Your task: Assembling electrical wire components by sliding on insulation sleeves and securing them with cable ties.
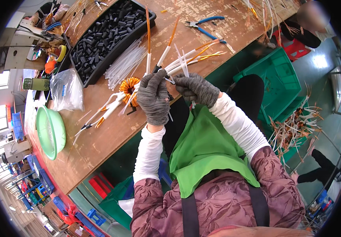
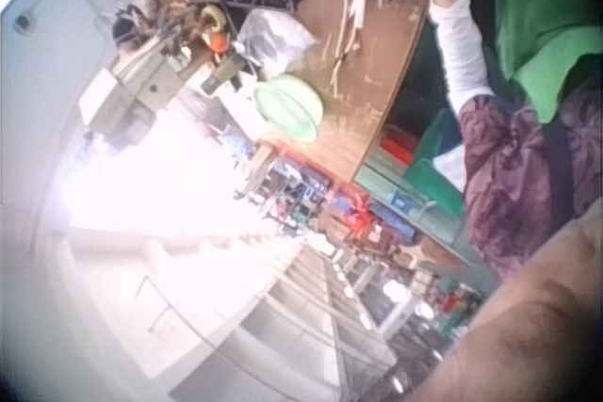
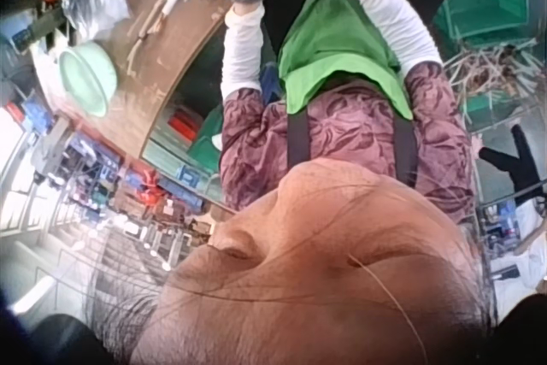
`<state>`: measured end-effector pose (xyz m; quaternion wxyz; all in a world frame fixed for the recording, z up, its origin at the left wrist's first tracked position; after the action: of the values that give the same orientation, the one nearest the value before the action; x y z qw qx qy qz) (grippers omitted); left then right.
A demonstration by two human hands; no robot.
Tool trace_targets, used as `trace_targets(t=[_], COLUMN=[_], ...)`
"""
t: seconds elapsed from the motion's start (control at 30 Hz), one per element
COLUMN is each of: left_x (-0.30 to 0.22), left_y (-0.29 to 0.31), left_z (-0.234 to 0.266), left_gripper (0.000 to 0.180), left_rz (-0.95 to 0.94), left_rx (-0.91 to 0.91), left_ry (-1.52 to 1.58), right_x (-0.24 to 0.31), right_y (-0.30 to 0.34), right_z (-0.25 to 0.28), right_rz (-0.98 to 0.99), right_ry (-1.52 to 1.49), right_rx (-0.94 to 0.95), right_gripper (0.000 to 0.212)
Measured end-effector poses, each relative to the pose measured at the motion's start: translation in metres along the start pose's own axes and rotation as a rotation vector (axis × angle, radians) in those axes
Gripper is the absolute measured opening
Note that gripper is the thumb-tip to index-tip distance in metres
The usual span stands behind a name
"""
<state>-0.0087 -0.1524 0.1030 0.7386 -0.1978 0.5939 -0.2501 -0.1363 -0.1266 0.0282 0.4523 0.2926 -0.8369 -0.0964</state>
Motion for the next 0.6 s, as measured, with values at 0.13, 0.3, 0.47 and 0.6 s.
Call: trace_targets(t=[0.13, 0.3, 0.47, 0.6], left_x=[0.0, -0.001, -0.01, -0.01], left_y=[0.0, 0.004, 0.007, 0.015], left_z=[-0.005, -0.006, -0.002, -0.001], left_gripper=[0.02, 0.019, 0.026, 0.033], left_rz=[-0.001, -0.081, -0.224, -0.352], left_rx=[0.093, 0.217, 0.371, 0.32], left_ry=[-0.033, -0.051, -0.148, -0.317], right_x=[0.001, -0.002, 0.011, 0.011], right_y=[0.001, 0.008, 0.015, 0.017], right_z=[0.0, 0.0, -0.001, -0.002], right_rz=[0.003, 0.115, 0.378, 0.273], right_ry=[-0.006, 0.177, 0.688, 0.681], right_rx=[-0.003, -0.02, -0.203, -0.141], right_gripper=[0.013, 0.021, 0.021, 0.022])
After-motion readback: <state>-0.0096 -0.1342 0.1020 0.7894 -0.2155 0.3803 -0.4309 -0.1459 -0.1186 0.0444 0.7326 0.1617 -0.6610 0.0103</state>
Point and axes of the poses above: each hand's wrist, its own y-axis away from the middle knuckle, its own z-axis out of the back of the hand, x = y × z, the point moved 5 cm from there along -y, towards the middle knuckle, and after that the axes turned 14 degrees about y, right-handed, at the moved point
